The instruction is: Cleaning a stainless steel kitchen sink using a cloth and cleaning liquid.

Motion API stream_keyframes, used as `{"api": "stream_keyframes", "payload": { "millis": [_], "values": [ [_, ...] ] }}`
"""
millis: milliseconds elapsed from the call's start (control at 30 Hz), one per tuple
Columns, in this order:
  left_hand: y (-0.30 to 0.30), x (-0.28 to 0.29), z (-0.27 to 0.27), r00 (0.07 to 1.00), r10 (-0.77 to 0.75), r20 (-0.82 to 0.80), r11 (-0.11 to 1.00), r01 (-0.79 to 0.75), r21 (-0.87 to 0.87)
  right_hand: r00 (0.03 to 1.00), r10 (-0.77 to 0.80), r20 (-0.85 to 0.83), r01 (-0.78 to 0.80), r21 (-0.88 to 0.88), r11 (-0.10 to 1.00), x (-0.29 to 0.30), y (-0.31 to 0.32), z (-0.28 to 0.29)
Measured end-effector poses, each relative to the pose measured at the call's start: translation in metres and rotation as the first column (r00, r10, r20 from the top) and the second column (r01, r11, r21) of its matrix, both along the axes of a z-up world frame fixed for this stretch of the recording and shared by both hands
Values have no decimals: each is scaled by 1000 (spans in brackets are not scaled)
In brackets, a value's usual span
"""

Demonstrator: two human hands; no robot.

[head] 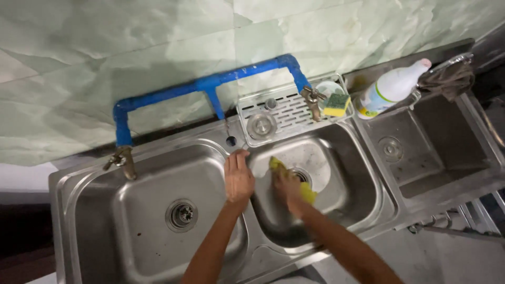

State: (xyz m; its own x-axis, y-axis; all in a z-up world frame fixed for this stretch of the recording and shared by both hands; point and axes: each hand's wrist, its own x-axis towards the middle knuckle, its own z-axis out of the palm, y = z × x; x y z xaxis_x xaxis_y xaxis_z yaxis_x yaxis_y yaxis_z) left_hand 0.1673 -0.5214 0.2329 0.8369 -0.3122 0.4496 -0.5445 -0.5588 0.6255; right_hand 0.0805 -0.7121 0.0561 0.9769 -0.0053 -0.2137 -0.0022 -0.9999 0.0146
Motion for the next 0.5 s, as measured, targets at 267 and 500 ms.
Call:
{"api": "stream_keyframes", "payload": {
  "millis": [267, 500],
  "values": [
    [-7, 3, -15, 1000, 5, 24, 990, -8, 144, 917, -39, -398, 362, 783, 505, -9, -142, 174],
    [-8, -2, -12, 1000, 21, 6, 993, -22, 112, 961, -215, -173, 274, 520, 809, 19, -159, 103]
  ]
}}
